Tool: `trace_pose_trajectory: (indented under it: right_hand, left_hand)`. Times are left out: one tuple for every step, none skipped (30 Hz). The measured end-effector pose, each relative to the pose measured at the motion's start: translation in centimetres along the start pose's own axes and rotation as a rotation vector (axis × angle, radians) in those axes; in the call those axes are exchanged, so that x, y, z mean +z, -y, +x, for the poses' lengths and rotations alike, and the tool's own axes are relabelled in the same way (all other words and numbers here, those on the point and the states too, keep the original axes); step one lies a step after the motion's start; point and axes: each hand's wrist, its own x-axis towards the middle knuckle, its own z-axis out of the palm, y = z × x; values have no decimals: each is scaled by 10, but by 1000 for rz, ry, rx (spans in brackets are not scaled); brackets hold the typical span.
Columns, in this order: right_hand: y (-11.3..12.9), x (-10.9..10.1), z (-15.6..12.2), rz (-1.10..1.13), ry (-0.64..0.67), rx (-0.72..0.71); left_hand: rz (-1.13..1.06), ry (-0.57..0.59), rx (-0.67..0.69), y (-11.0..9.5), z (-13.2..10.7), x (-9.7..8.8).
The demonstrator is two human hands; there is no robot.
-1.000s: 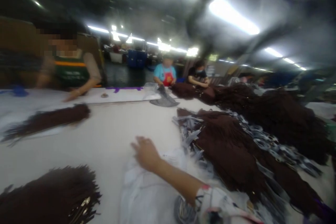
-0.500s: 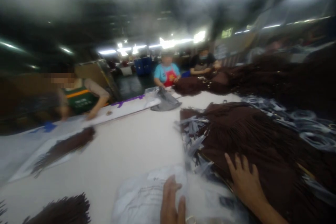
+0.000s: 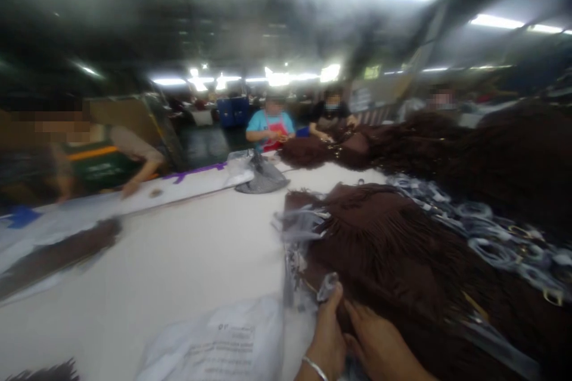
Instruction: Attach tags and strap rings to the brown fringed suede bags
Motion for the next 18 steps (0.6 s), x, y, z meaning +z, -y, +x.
trace_pose_trajectory:
  right_hand:
    - [-8, -2, -1, 2, 10, -7]
    - [-22, -7, -1, -27, -12, 25]
    - [-39, -13, 1, -86, -68, 95]
    - [-57, -19, 2, -185, -135, 158]
    - [-75, -22, 3, -286, -190, 217]
    - [-88, -23, 3, -371, -224, 260]
    - [-97, -21, 1, -439, -234, 286]
    - [-99, -16, -4, -480, -229, 298]
    - [-96, -9, -13, -501, -218, 293]
    - [-89, 1, -24, -511, -209, 271]
    - [-80, 11, -38, -515, -204, 234]
    - [-70, 21, -52, -508, -205, 186]
    - [-61, 29, -67, -488, -215, 137]
    - [-55, 34, -81, -460, -230, 96]
    - [-52, 37, -92, -432, -246, 71]
    - [-53, 36, -100, -408, -261, 72]
    - [-56, 31, -105, -397, -281, 103]
    - [-62, 24, -107, -396, -303, 151]
  left_hand:
    - [-53, -25, -14, 4, 3, -2]
    - [-79, -54, -29, 8, 6, -6]
    - [-83, -85, -33, 13, 9, -11]
    - [-69, -121, -27, 17, 12, -17]
    - [-41, -165, -15, 21, 16, -23]
    - [-3, -210, -8, 25, 21, -28]
    - [45, -249, -4, 28, 25, -32]
    - [105, -279, 5, 31, 28, -37]
    - [178, -305, 19, 34, 30, -42]
    - [261, -334, 45, 37, 30, -48]
    - [351, -358, 83, 40, 29, -55]
    - [442, -379, 122, 42, 25, -62]
    - [533, -398, 150, 43, 21, -69]
    - [614, -409, 163, 44, 16, -74]
    - [675, -409, 157, 44, 12, -77]
    - [712, -398, 141, 42, 8, -77]
    - [723, -381, 123, 40, 6, -74]
    - [711, -366, 110, 38, 4, -67]
